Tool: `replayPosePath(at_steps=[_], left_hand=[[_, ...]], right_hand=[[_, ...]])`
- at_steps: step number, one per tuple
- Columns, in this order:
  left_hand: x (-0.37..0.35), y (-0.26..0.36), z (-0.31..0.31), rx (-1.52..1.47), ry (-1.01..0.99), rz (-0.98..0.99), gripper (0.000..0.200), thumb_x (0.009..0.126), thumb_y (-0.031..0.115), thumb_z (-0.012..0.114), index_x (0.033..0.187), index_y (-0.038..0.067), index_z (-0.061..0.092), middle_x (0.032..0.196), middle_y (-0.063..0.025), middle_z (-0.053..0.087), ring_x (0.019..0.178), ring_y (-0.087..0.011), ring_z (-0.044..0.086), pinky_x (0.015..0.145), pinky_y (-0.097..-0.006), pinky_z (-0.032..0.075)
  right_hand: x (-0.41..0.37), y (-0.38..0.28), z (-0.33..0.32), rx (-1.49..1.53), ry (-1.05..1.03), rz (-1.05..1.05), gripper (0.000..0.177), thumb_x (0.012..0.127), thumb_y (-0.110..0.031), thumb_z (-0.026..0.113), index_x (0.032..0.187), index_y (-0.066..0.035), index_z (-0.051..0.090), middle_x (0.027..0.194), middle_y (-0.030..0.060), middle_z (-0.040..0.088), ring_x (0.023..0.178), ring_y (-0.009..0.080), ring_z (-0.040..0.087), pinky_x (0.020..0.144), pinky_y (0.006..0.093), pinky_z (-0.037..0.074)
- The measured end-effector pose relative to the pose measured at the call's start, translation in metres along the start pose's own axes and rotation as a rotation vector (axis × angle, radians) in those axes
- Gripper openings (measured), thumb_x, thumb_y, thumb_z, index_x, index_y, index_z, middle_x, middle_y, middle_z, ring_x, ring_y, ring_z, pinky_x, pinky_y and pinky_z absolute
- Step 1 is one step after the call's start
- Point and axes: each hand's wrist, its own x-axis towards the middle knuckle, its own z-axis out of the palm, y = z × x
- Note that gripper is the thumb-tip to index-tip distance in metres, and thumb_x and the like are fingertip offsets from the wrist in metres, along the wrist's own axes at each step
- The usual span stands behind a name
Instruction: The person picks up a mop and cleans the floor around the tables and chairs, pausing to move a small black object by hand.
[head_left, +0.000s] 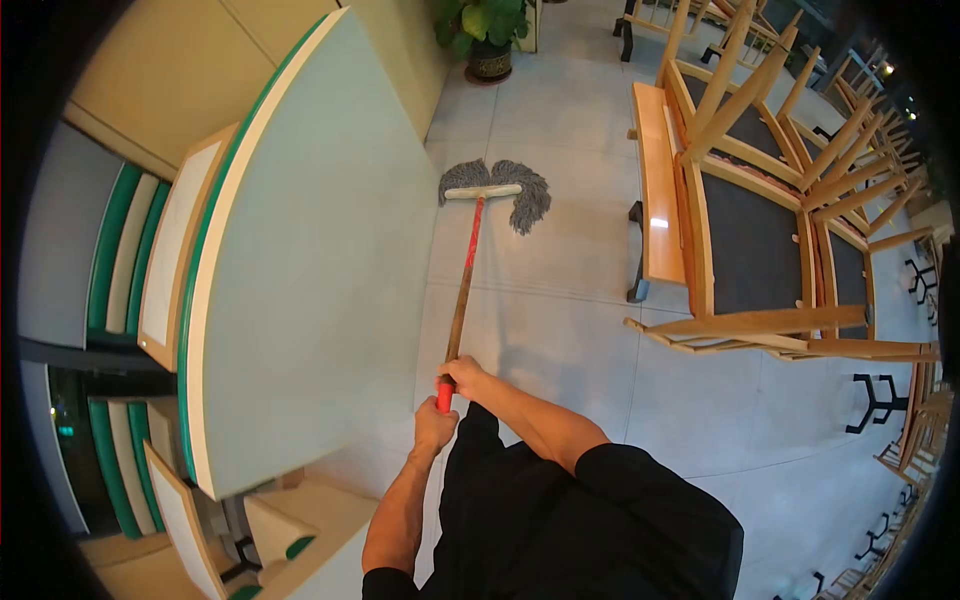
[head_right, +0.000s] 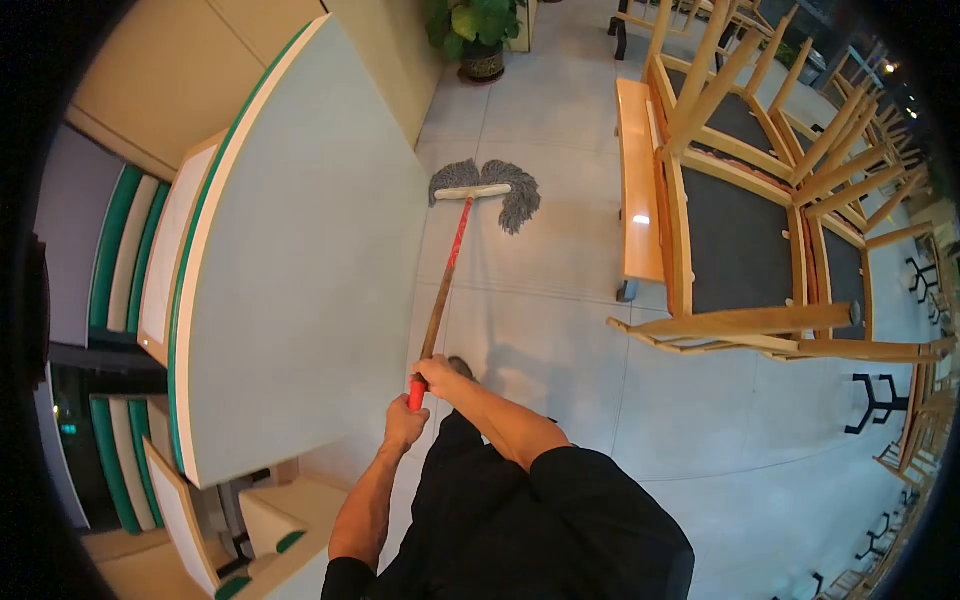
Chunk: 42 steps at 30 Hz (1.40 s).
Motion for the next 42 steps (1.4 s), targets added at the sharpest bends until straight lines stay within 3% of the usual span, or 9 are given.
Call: replayPosePath(at_steps=[8,11,17,27,29,32,37,40,42], left_hand=[[0.126,0.047,-0.043,0.052,-0.153,0.082,0.037,0.067,0.012,0.058,0.101,-0.003,0.052,0.091,-0.0229,0.060,0.089,-0.0361,0.058,0.077,-0.0388,0.045],[0.157,0.073,-0.052,0.052,-0.170,0.091,0.034,0.066,0.009,0.058,0.099,-0.001,0.054,0.085,-0.0174,0.060,0.083,-0.0296,0.059,0.074,-0.0351,0.045],[0.230,0.120,-0.051,0.035,-0.180,0.167,0.031,0.067,0.008,0.056,0.096,-0.002,0.053,0.083,-0.0167,0.059,0.078,-0.0280,0.058,0.069,-0.0351,0.045],[0.412,0.243,-0.023,0.038,-0.175,0.086,0.022,0.070,0.008,0.057,0.088,-0.004,0.053,0.078,-0.0120,0.059,0.070,-0.0208,0.056,0.064,-0.0311,0.044],[0.446,0.287,-0.018,-0.035,-0.254,0.056,0.032,0.068,0.010,0.057,0.096,-0.004,0.053,0.089,-0.0218,0.061,0.085,-0.0356,0.058,0.074,-0.0374,0.045],[0.488,0.336,0.004,-0.035,-0.204,0.057,0.028,0.068,0.011,0.057,0.090,-0.005,0.052,0.084,-0.0227,0.060,0.081,-0.0369,0.059,0.072,-0.0387,0.046],[0.492,0.339,0.042,0.088,-0.246,0.003,0.026,0.070,0.015,0.057,0.085,-0.004,0.047,0.077,-0.0268,0.058,0.075,-0.0403,0.058,0.068,-0.0430,0.045],[0.477,0.336,0.040,0.124,-0.234,0.061,0.028,0.072,0.014,0.056,0.090,-0.003,0.044,0.076,-0.0266,0.058,0.075,-0.0424,0.058,0.066,-0.0447,0.045],[0.458,0.325,0.030,0.167,-0.267,0.036,0.028,0.072,0.014,0.056,0.090,-0.003,0.043,0.075,-0.0265,0.058,0.074,-0.0427,0.058,0.066,-0.0447,0.045]], right_hand=[[0.053,-0.085,0.053,0.026,0.058,-0.123,0.022,0.073,0.002,0.059,0.091,0.006,0.046,0.077,0.0150,0.055,0.065,0.0247,0.058,0.058,0.0366,0.052],[0.058,-0.110,0.065,0.066,0.124,-0.167,0.024,0.074,0.003,0.059,0.092,0.008,0.044,0.077,0.0157,0.054,0.066,0.0249,0.058,0.058,0.0365,0.052],[0.097,-0.192,0.071,0.046,0.221,-0.220,0.026,0.074,0.005,0.057,0.095,0.011,0.042,0.078,0.0174,0.054,0.064,0.0253,0.059,0.056,0.0359,0.052],[0.206,-0.388,0.053,0.009,0.243,-0.197,0.031,0.075,0.006,0.057,0.101,0.013,0.042,0.077,0.0170,0.055,0.061,0.0228,0.058,0.052,0.0334,0.050],[0.228,-0.430,0.043,0.015,0.321,-0.258,0.030,0.073,0.004,0.058,0.098,0.012,0.044,0.074,0.0172,0.055,0.058,0.0229,0.058,0.049,0.0335,0.050],[0.259,-0.487,0.024,-0.065,0.489,-0.326,0.034,0.070,0.000,0.060,0.097,0.009,0.043,0.071,0.0174,0.056,0.054,0.0230,0.059,0.045,0.0342,0.049],[0.297,-0.537,-0.013,-0.306,0.623,-0.252,0.044,0.067,-0.003,0.062,0.101,0.004,0.035,0.075,0.0185,0.058,0.049,0.0244,0.059,0.042,0.0357,0.049],[0.306,-0.546,-0.024,-0.477,0.634,-0.141,0.045,0.066,-0.005,0.062,0.100,0.001,0.034,0.079,0.0202,0.059,0.060,0.0282,0.062,0.053,0.0388,0.052],[0.322,-0.535,-0.026,-0.791,0.763,-0.232,0.047,0.065,-0.008,0.063,0.101,-0.001,0.034,0.085,0.0206,0.059,0.078,0.0320,0.062,0.069,0.0391,0.051]])
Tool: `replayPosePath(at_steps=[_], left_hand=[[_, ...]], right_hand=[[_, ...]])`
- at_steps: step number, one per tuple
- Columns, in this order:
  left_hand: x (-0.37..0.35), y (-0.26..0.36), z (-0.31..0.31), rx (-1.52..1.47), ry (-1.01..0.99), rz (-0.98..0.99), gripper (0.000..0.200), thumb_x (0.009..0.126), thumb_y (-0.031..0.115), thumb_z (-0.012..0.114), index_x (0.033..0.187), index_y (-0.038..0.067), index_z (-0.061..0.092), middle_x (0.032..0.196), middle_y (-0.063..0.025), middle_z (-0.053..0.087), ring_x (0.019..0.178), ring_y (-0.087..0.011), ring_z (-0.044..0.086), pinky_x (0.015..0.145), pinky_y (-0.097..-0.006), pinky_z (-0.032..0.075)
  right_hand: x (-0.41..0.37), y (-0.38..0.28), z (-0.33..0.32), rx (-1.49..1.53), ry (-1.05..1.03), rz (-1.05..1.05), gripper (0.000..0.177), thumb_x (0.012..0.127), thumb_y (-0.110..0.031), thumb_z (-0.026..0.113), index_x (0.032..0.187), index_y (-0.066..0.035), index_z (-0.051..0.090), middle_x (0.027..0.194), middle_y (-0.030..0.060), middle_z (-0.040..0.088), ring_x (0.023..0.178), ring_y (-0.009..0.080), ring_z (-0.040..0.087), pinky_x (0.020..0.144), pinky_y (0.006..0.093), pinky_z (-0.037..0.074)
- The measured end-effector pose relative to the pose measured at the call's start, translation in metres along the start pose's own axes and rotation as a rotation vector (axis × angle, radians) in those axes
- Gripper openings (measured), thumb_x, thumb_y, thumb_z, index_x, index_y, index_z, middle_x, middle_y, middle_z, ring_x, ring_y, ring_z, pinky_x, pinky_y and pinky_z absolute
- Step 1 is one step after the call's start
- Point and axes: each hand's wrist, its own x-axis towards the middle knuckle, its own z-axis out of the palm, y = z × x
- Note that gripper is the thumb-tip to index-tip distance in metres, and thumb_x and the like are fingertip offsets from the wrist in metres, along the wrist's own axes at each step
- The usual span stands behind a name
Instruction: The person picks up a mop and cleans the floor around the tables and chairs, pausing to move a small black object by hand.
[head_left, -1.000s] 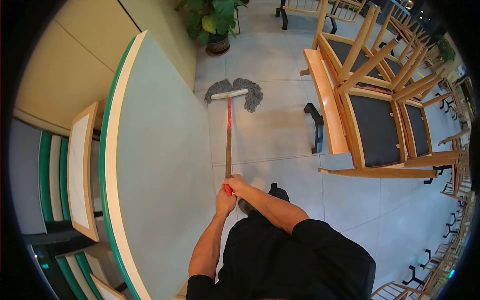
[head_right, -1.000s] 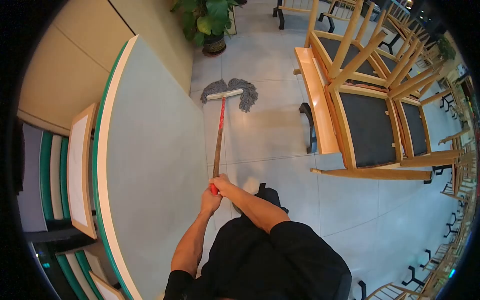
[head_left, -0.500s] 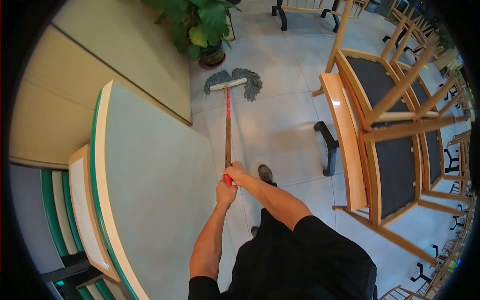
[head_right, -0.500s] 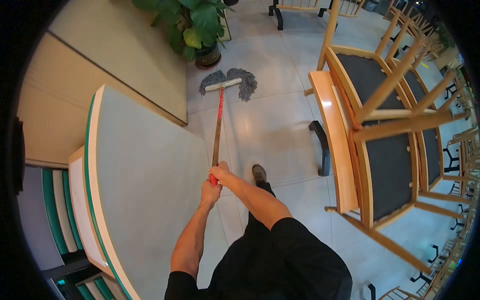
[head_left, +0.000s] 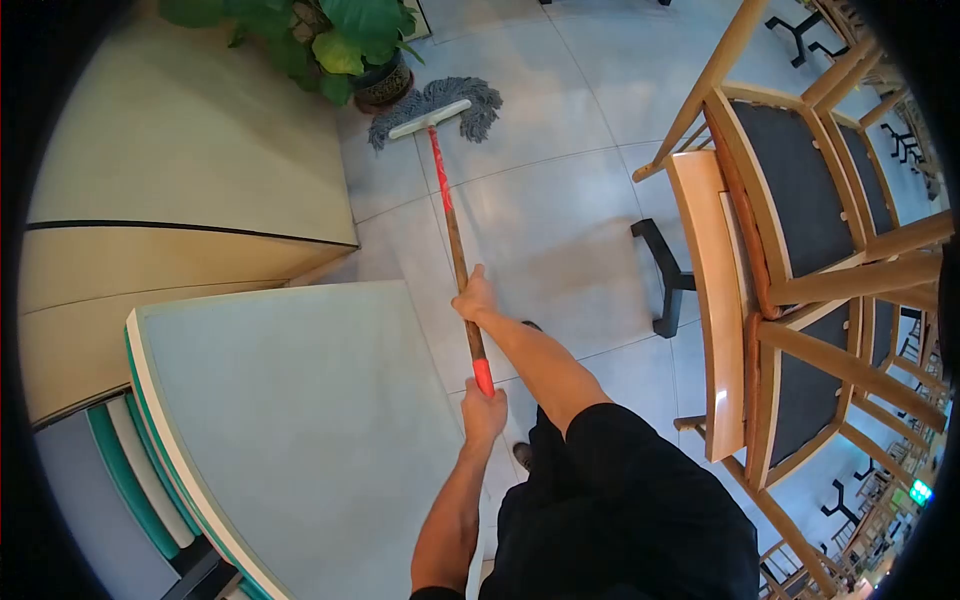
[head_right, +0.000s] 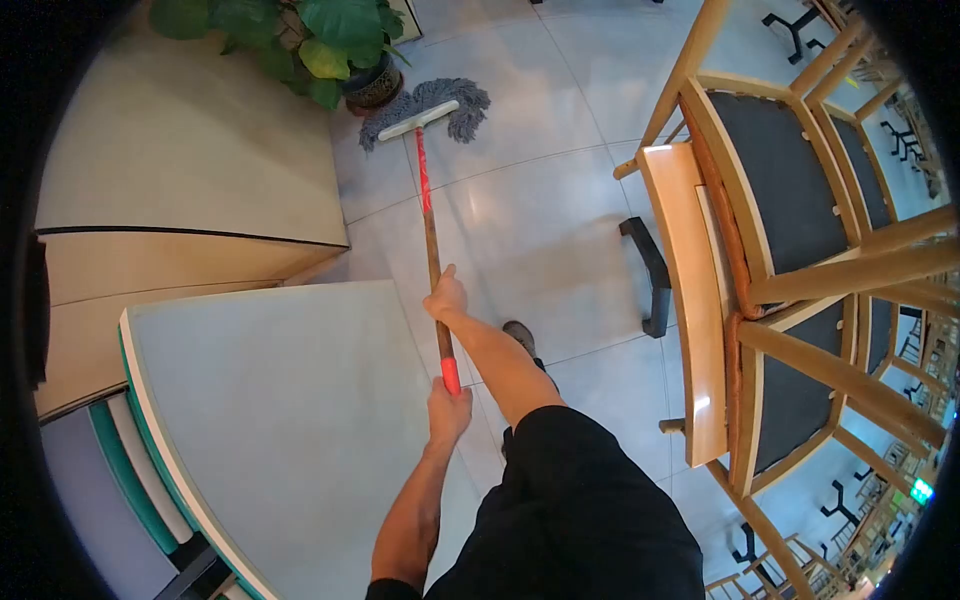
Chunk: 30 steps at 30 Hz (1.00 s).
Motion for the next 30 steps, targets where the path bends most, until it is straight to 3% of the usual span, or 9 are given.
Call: replayPosePath(at_steps=[3,9,16,22,25,26,27,29,30], left_hand=[[-0.046,-0.020,-0.010,0.033,-0.048,-0.025,0.028,0.073,0.015,0.057,0.091,-0.002,0.043,0.073,-0.0263,0.057,0.072,-0.0431,0.057,0.064,-0.0450,0.045],[-0.156,-0.103,-0.015,0.080,-0.171,-0.048,0.027,0.073,0.017,0.058,0.089,0.000,0.044,0.070,-0.0245,0.056,0.070,-0.0417,0.057,0.062,-0.0443,0.045],[-0.297,-0.230,-0.042,0.103,-0.311,-0.029,0.031,0.071,0.015,0.060,0.095,0.001,0.046,0.065,-0.0205,0.055,0.062,-0.0372,0.057,0.060,-0.0404,0.045],[-0.426,-0.301,-0.080,0.187,-0.407,-0.084,0.031,0.069,0.013,0.060,0.096,0.002,0.050,0.066,-0.0195,0.056,0.062,-0.0353,0.058,0.058,-0.0376,0.045],[-0.489,-0.323,-0.104,0.206,-0.374,-0.137,0.026,0.067,0.011,0.061,0.090,0.001,0.052,0.063,-0.0172,0.054,0.059,-0.0311,0.056,0.058,-0.0347,0.044],[-0.506,-0.322,-0.112,0.208,-0.341,-0.154,0.025,0.067,0.010,0.061,0.087,0.001,0.053,0.061,-0.0164,0.053,0.057,-0.0299,0.055,0.057,-0.0340,0.044],[-0.518,-0.312,-0.120,0.209,-0.344,-0.152,0.025,0.067,0.010,0.061,0.087,0.001,0.053,0.061,-0.0164,0.053,0.057,-0.0299,0.055,0.057,-0.0340,0.044],[-0.543,-0.296,-0.134,0.178,-0.342,-0.153,0.008,0.079,0.010,0.053,0.081,0.002,0.055,0.062,-0.0022,0.050,0.055,-0.0116,0.043,0.046,-0.0284,0.038],[-0.547,-0.292,-0.133,0.183,-0.340,-0.147,0.008,0.079,0.010,0.053,0.081,0.002,0.055,0.062,-0.0022,0.050,0.055,-0.0116,0.043,0.046,-0.0284,0.038]], right_hand=[[0.001,0.027,0.020,0.158,-0.022,0.127,0.058,0.063,-0.012,0.067,0.109,0.000,0.033,0.090,0.0209,0.059,0.091,0.0340,0.058,0.079,0.0392,0.047],[-0.095,0.104,0.030,0.190,-0.015,0.115,0.079,0.060,-0.014,0.070,0.123,0.004,0.024,0.098,0.0242,0.056,0.093,0.0362,0.056,0.080,0.0376,0.047],[-0.255,0.220,0.088,0.206,-0.079,0.082,0.070,0.061,-0.013,0.069,0.116,0.003,0.030,0.099,0.0256,0.055,0.091,0.0374,0.056,0.082,0.0372,0.047],[-0.404,0.295,0.125,0.443,-0.311,0.453,0.060,0.071,-0.009,0.063,0.113,0.001,0.022,0.090,0.0202,0.050,0.061,0.0309,0.060,0.036,0.0414,0.050],[-0.478,0.309,0.120,0.456,-0.465,0.534,0.057,0.074,-0.012,0.062,0.111,0.002,0.020,0.092,0.0201,0.051,0.060,0.0299,0.060,0.042,0.0410,0.054],[-0.485,0.335,0.137,0.533,-0.648,0.572,0.057,0.075,-0.013,0.062,0.111,0.004,0.021,0.091,0.0208,0.051,0.060,0.0302,0.060,0.045,0.0408,0.055],[-0.512,0.321,0.123,0.587,-0.587,0.564,0.056,0.076,-0.014,0.062,0.109,0.009,0.023,0.089,0.0213,0.052,0.061,0.0303,0.061,0.047,0.0397,0.055],[-0.530,0.335,0.126,0.595,-0.786,0.580,0.054,0.075,-0.014,0.062,0.105,0.012,0.025,0.087,0.0212,0.053,0.063,0.0299,0.062,0.048,0.0385,0.056],[-0.531,0.334,0.121,0.600,-0.785,0.574,0.054,0.075,-0.014,0.062,0.105,0.012,0.025,0.087,0.0212,0.053,0.063,0.0299,0.062,0.048,0.0385,0.056]])
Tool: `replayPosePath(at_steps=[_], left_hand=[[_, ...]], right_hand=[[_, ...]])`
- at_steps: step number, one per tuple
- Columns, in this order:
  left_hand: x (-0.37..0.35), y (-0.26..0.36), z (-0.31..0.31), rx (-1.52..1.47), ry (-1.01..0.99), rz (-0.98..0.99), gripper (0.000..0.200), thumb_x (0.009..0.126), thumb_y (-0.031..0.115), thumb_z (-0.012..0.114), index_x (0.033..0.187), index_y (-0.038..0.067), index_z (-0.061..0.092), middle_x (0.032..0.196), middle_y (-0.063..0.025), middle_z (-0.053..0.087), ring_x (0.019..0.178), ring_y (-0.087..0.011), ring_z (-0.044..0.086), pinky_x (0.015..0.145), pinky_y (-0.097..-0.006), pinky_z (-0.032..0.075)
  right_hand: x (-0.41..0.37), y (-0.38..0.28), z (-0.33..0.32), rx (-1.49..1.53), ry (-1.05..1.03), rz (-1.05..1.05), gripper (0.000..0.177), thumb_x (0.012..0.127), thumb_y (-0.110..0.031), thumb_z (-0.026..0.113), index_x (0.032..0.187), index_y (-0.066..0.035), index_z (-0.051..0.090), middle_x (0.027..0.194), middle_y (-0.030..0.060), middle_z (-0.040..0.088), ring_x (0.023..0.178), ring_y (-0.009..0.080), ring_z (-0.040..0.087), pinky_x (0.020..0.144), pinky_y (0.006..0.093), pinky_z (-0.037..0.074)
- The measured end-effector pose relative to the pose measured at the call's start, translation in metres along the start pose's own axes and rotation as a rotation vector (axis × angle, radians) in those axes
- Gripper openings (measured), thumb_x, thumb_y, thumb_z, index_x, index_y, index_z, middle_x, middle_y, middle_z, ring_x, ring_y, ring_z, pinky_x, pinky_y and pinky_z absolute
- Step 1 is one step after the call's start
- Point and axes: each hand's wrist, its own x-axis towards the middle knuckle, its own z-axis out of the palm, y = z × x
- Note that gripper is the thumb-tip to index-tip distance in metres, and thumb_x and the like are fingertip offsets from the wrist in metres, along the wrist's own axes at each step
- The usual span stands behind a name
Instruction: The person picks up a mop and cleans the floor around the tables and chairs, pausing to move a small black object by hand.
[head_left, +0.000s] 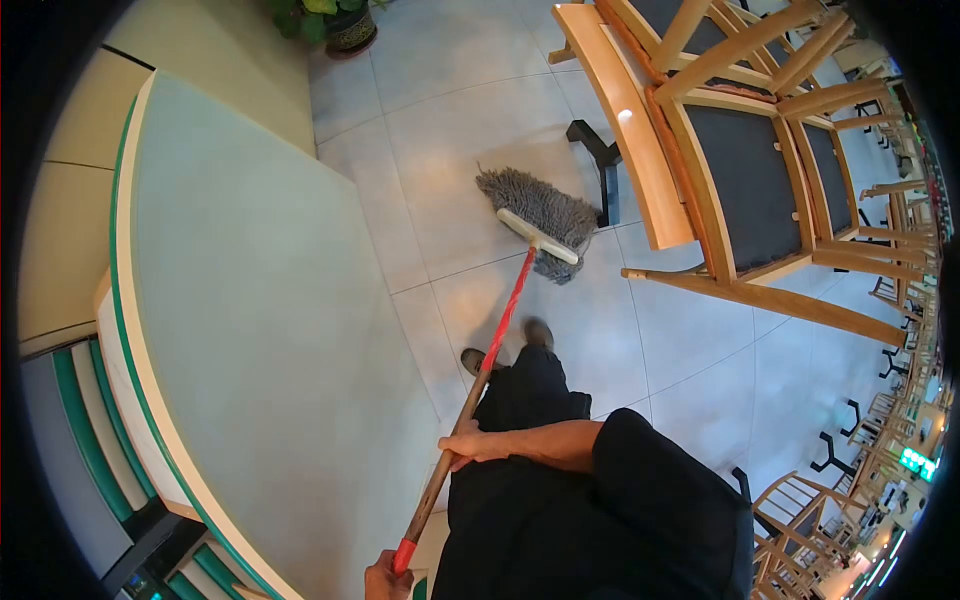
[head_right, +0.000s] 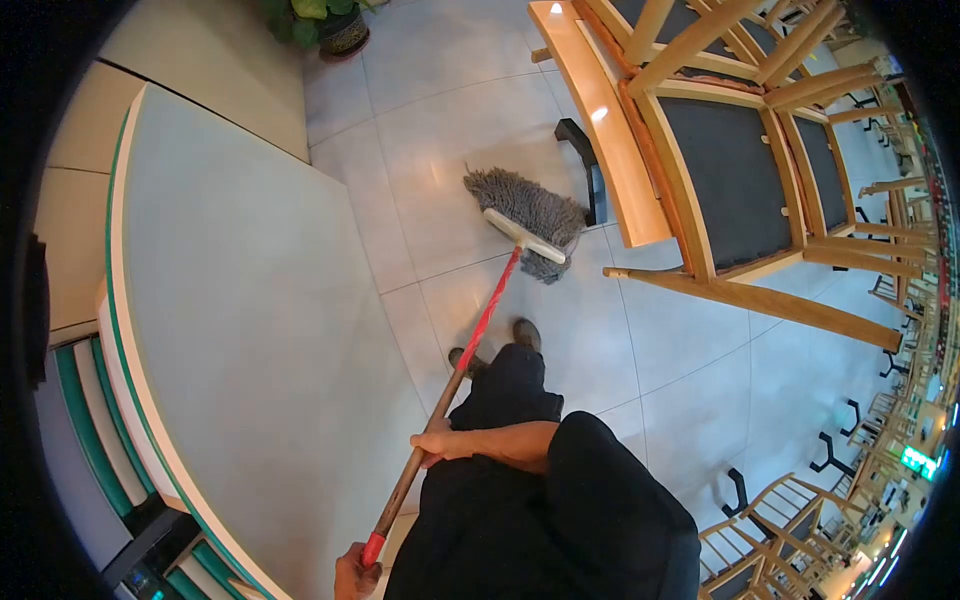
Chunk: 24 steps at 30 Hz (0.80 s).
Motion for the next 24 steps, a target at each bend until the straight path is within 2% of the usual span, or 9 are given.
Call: replayPosePath(at_steps=[6,7,9,10,13,15,17,19,24], left_hand=[[-0.001,-0.013,0.058,-0.224,0.112,-0.010,0.015,0.083,0.016,0.049,0.082,0.002,0.055,0.062,-0.0020,0.047,0.053,-0.0096,0.040,0.045,-0.0254,0.035],[0.002,-0.024,0.072,-0.219,0.110,-0.017,0.015,0.083,0.016,0.049,0.082,0.002,0.055,0.062,-0.0020,0.047,0.053,-0.0096,0.040,0.045,-0.0254,0.035],[0.009,-0.005,0.091,-0.100,0.237,0.002,0.019,0.064,0.007,0.061,0.079,-0.001,0.052,0.057,-0.0090,0.048,0.053,-0.0156,0.046,0.052,-0.0292,0.040],[0.014,0.007,0.099,-0.058,0.206,-0.095,0.021,0.064,0.009,0.061,0.078,-0.003,0.052,0.060,-0.0160,0.052,0.055,-0.0279,0.052,0.056,-0.0345,0.043],[0.038,0.043,0.131,0.042,0.201,-0.001,0.021,0.065,0.010,0.061,0.078,-0.003,0.052,0.061,-0.0162,0.053,0.057,-0.0277,0.053,0.057,-0.0357,0.043],[0.059,0.069,0.153,0.012,0.220,0.018,0.022,0.066,0.012,0.061,0.080,-0.002,0.053,0.063,-0.0167,0.054,0.058,-0.0288,0.054,0.057,-0.0368,0.043],[0.078,0.095,0.178,-0.005,0.205,0.063,0.024,0.067,0.013,0.062,0.083,-0.002,0.053,0.066,-0.0177,0.055,0.060,-0.0292,0.054,0.059,-0.0368,0.043],[0.098,0.113,0.212,-0.107,0.240,0.175,0.027,0.067,0.015,0.063,0.085,-0.002,0.052,0.068,-0.0182,0.055,0.062,-0.0293,0.054,0.060,-0.0366,0.043],[0.109,0.130,0.276,-0.229,0.171,0.135,0.029,0.069,0.017,0.064,0.087,-0.001,0.051,0.070,-0.0185,0.055,0.066,-0.0303,0.056,0.063,-0.0375,0.044]], right_hand=[[-0.013,0.003,-0.026,-0.004,0.094,-0.047,0.060,0.073,-0.013,0.063,0.107,0.014,0.021,0.079,0.0202,0.055,0.058,0.0270,0.061,0.046,0.0357,0.055],[-0.012,0.005,-0.035,-0.018,0.084,-0.061,0.056,0.073,-0.012,0.063,0.105,0.014,0.026,0.076,0.0196,0.056,0.056,0.0266,0.061,0.044,0.0355,0.055],[-0.008,0.006,-0.056,-0.037,0.067,-0.079,0.052,0.072,-0.012,0.063,0.102,0.015,0.030,0.073,0.0189,0.056,0.054,0.0262,0.060,0.042,0.0354,0.054],[-0.006,0.003,-0.067,-0.034,0.121,-0.127,0.045,0.071,-0.012,0.063,0.096,0.013,0.036,0.072,0.0185,0.056,0.052,0.0263,0.060,0.041,0.0357,0.053],[-0.017,-0.020,-0.100,-0.041,0.335,-0.258,0.029,0.069,-0.010,0.063,0.084,0.010,0.047,0.068,0.0169,0.056,0.051,0.0263,0.060,0.040,0.0368,0.052],[0.001,-0.028,-0.140,-0.100,0.282,-0.386,0.033,0.068,-0.010,0.062,0.088,0.012,0.046,0.070,0.0176,0.056,0.054,0.0276,0.061,0.041,0.0371,0.053],[-0.012,-0.055,-0.166,-0.092,0.382,-0.378,0.035,0.068,-0.010,0.062,0.088,0.013,0.046,0.074,0.0203,0.057,0.059,0.0304,0.061,0.042,0.0388,0.053],[-0.002,-0.071,-0.199,-0.133,0.624,-0.443,0.040,0.069,-0.010,0.061,0.093,0.015,0.041,0.082,0.0241,0.057,0.066,0.0343,0.062,0.043,0.0411,0.053],[-0.023,-0.070,-0.245,-0.249,0.631,-0.357,0.046,0.070,-0.009,0.056,0.107,0.010,0.034,0.095,0.0249,0.055,0.077,0.0362,0.061,0.048,0.0416,0.056]])
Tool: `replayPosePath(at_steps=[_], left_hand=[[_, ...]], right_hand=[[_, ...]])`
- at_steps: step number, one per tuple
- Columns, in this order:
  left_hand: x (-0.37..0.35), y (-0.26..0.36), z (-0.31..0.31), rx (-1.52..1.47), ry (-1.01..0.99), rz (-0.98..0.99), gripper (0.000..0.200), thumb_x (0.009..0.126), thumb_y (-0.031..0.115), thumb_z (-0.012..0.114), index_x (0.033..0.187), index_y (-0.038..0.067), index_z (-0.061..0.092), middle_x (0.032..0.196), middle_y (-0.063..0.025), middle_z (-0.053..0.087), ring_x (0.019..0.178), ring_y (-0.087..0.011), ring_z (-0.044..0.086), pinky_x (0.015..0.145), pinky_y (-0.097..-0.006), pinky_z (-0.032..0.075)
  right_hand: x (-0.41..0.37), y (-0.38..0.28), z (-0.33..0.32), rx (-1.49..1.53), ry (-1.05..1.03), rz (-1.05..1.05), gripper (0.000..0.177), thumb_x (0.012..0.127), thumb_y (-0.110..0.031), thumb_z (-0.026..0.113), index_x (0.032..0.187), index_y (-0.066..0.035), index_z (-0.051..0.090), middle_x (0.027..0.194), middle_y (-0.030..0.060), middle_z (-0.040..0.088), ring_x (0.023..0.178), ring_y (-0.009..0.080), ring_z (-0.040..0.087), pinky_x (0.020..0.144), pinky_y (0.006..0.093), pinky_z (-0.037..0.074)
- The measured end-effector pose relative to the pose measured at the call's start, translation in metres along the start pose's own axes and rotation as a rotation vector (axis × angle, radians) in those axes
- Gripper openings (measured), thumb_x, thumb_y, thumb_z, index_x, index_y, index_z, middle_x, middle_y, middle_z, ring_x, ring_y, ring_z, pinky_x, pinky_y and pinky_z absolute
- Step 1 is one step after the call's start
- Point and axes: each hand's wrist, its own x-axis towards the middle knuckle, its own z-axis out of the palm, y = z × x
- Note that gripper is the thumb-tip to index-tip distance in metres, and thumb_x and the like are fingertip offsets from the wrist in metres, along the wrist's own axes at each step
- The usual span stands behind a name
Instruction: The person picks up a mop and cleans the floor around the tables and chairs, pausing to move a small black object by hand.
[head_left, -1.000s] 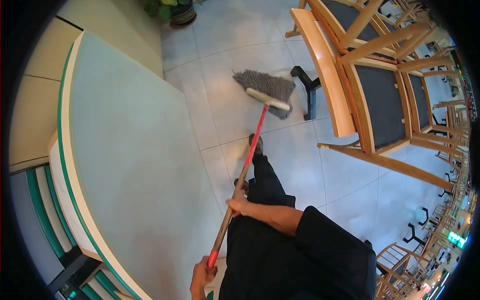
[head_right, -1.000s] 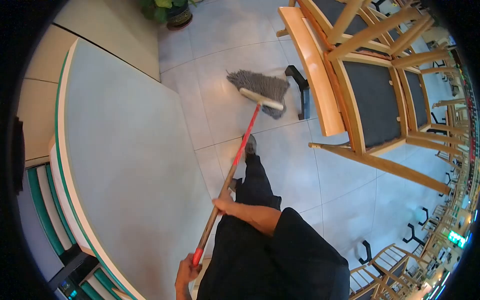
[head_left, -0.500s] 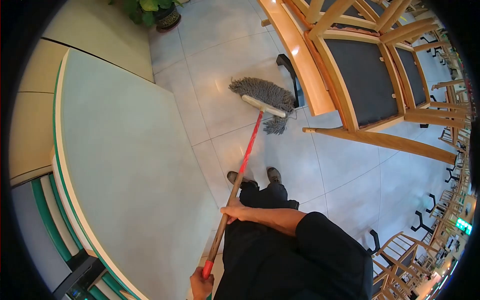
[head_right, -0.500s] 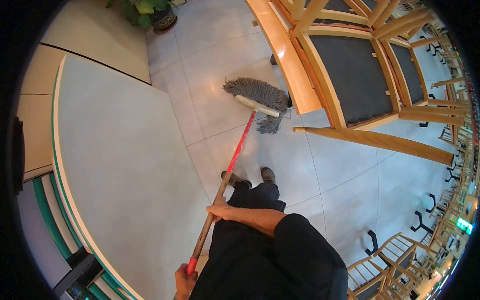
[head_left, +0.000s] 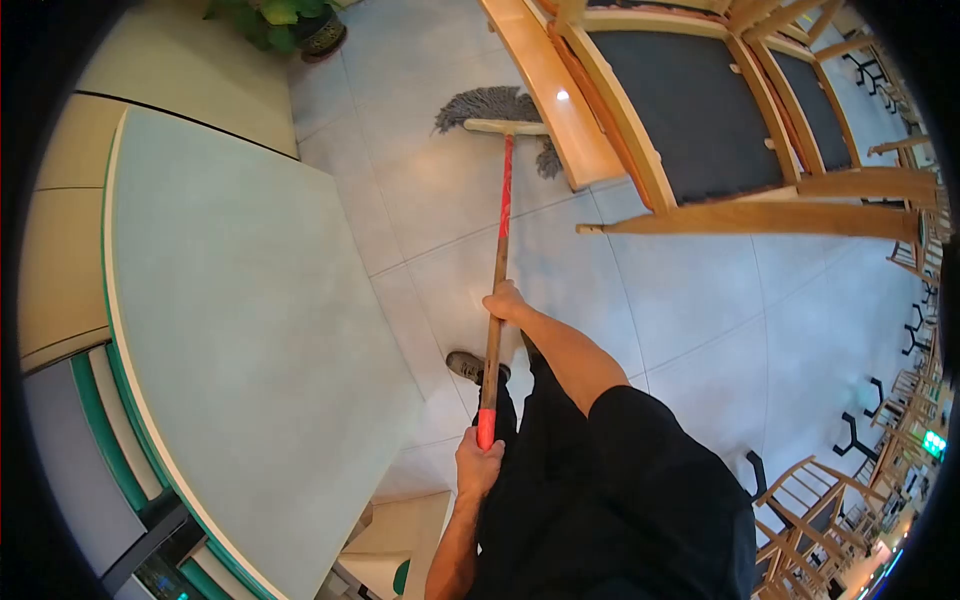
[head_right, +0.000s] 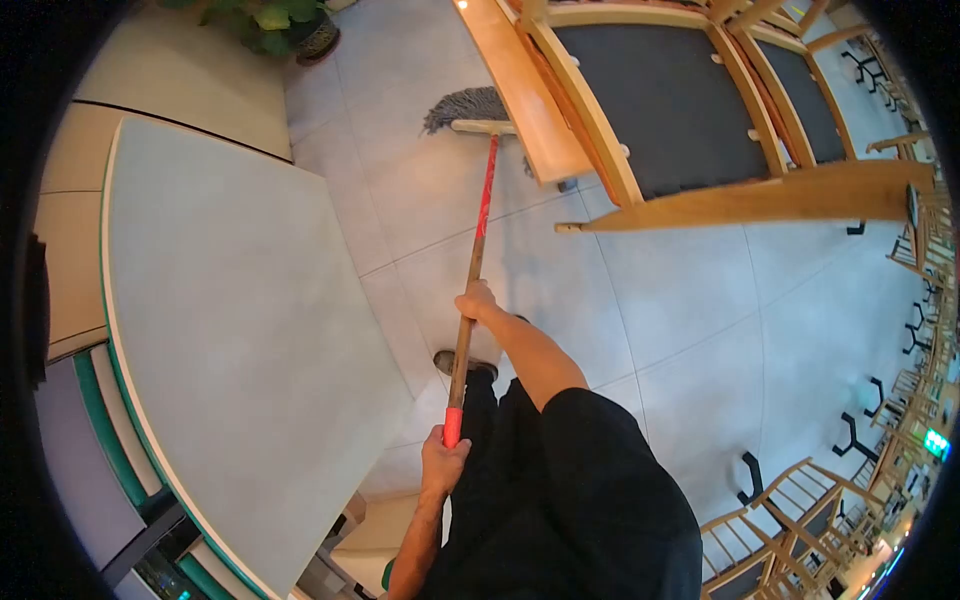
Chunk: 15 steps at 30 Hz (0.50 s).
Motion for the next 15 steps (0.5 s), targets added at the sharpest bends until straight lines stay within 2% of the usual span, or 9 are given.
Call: replayPosePath(at_steps=[7,9,13,15], left_hand=[[-0.061,-0.089,-0.013,0.110,0.015,0.032,0.028,0.069,0.016,0.063,0.087,-0.001,0.051,0.067,-0.0175,0.054,0.063,-0.0293,0.053,0.062,-0.0369,0.043],[-0.093,-0.118,-0.021,0.097,-0.027,-0.014,0.027,0.068,0.015,0.063,0.086,-0.001,0.051,0.064,-0.0152,0.051,0.059,-0.0263,0.051,0.060,-0.0361,0.043],[-0.162,-0.231,-0.023,0.108,-0.038,0.031,0.026,0.068,0.015,0.062,0.086,0.000,0.051,0.062,-0.0121,0.049,0.058,-0.0225,0.048,0.058,-0.0353,0.042],[-0.193,-0.296,-0.022,-0.105,-0.034,-0.064,0.024,0.068,0.014,0.062,0.085,-0.001,0.051,0.061,-0.0099,0.047,0.057,-0.0201,0.047,0.056,-0.0344,0.041]], right_hand=[[-0.053,0.074,0.053,0.022,-0.066,0.011,0.047,0.072,-0.009,0.056,0.108,0.009,0.031,0.094,0.0256,0.056,0.076,0.0347,0.062,0.043,0.0407,0.054],[-0.072,0.112,0.078,0.001,-0.185,0.013,0.050,0.071,-0.009,0.055,0.106,0.014,0.028,0.089,0.0272,0.055,0.070,0.0358,0.062,0.043,0.0413,0.054],[-0.134,0.191,0.134,0.021,-0.133,0.011,0.056,0.071,-0.011,0.056,0.109,0.014,0.024,0.077,0.0239,0.057,0.058,0.0344,0.062,0.041,0.0414,0.053],[-0.164,0.233,0.166,0.028,-0.117,0.021,0.058,0.071,-0.012,0.057,0.110,0.014,0.023,0.073,0.0229,0.057,0.055,0.0343,0.061,0.041,0.0418,0.053]])
